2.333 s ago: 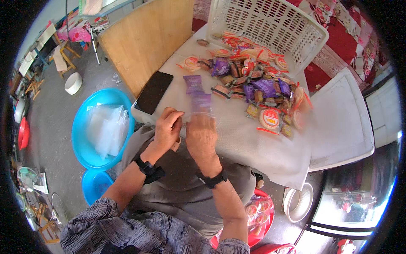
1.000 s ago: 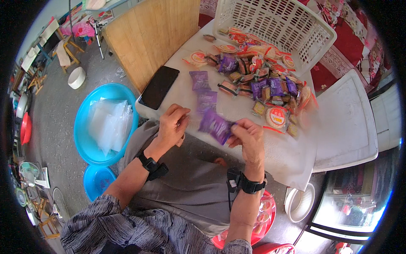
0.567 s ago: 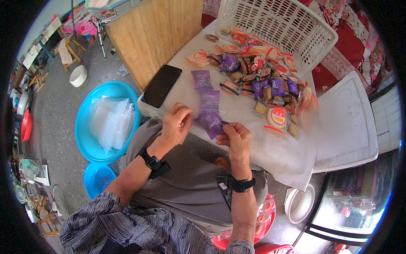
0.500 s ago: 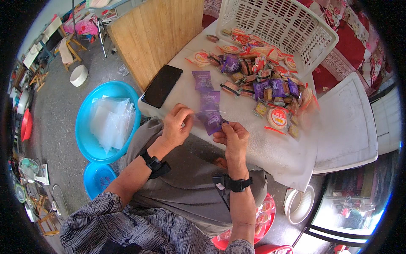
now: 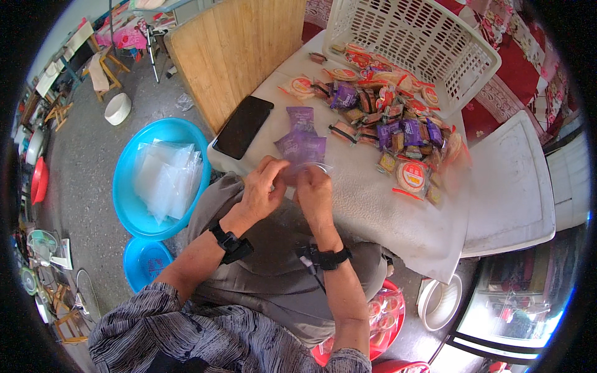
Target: The person takes individual pieces of candy from a pile on a table and places them into small plastic bags by hand, then sets the filled bags into a red bowl.
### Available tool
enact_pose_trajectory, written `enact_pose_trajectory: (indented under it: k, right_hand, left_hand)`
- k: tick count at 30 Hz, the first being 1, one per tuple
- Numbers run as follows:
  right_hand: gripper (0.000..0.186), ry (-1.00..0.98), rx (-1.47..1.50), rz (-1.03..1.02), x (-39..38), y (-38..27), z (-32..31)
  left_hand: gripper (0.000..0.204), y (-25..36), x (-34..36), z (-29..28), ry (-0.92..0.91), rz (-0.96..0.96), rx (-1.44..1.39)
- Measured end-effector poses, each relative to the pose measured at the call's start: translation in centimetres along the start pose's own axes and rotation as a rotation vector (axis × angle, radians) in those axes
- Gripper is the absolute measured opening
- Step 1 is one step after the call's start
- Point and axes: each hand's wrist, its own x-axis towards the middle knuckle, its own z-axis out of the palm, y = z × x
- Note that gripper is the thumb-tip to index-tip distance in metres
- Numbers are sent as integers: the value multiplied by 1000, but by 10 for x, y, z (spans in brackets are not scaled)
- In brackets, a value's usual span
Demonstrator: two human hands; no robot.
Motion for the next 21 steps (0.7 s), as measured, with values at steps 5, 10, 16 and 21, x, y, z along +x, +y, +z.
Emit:
enact_pose_trajectory:
  k: [5, 10, 16, 21]
  right_hand:
    - [21, 7, -667, -367, 1, 9, 2]
    - [21, 171, -1075, -368, -11, 0, 16]
    - [28, 184, -1039, -442, -13, -2, 11]
    - [31, 102, -796, -336, -5, 11, -1]
  left_hand:
    - [58, 5, 8, -8, -138, -73, 26]
    - [54, 0, 7, -4, -318, -105, 243]
    - [46, 2, 9, -8, -348, -164, 278]
    - [36, 9, 31, -11, -161, 2, 194]
